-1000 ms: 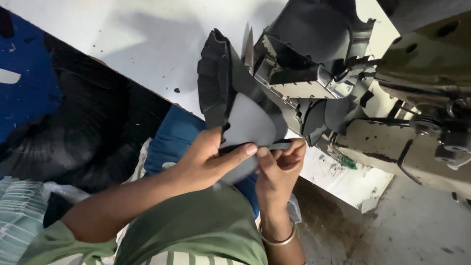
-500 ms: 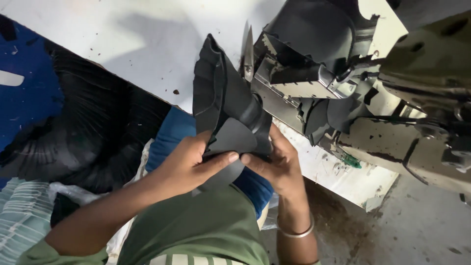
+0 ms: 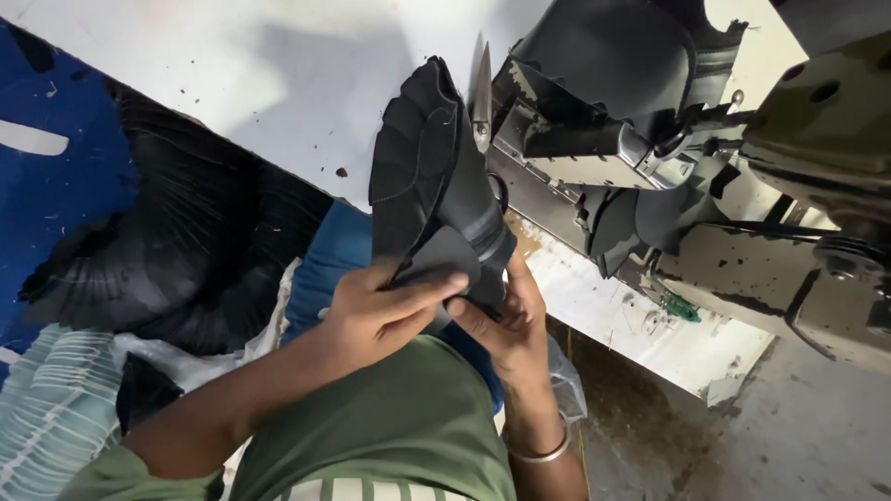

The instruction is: The person sews black shoe parts using a sewing machine, repeatedly feeding the material under the needle and guiding it through the stitching process. They use scissors to trim excess thread and fabric between sewing cycles. Finally, they place the finished shoe parts onto a pile of similar items.

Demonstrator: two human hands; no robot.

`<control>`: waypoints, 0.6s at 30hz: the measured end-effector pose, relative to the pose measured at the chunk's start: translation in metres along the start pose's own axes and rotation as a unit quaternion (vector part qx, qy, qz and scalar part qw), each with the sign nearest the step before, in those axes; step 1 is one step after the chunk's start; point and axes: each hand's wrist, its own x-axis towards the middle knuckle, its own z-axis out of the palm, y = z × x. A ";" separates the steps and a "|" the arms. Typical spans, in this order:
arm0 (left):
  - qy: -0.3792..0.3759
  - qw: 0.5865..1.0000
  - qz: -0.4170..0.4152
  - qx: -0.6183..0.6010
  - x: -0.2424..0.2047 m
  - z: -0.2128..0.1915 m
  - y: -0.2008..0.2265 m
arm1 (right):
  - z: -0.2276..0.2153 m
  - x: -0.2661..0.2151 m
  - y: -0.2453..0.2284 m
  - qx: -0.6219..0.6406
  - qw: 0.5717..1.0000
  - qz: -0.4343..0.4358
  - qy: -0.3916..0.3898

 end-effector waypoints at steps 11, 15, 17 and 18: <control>0.003 0.997 -0.036 -0.065 0.015 -0.009 0.016 | -0.029 -0.014 0.042 0.002 0.999 -0.018 0.028; -0.026 0.990 -0.127 -0.062 0.011 -0.022 0.023 | -0.082 -0.008 0.081 -0.104 0.982 -0.157 0.021; -0.024 0.989 -0.125 -0.075 0.009 -0.030 0.025 | -0.062 0.019 0.075 -0.180 0.950 -0.252 0.039; -0.027 0.988 -0.123 -0.090 0.008 -0.034 0.027 | -0.052 0.033 0.072 -0.252 0.903 -0.343 0.060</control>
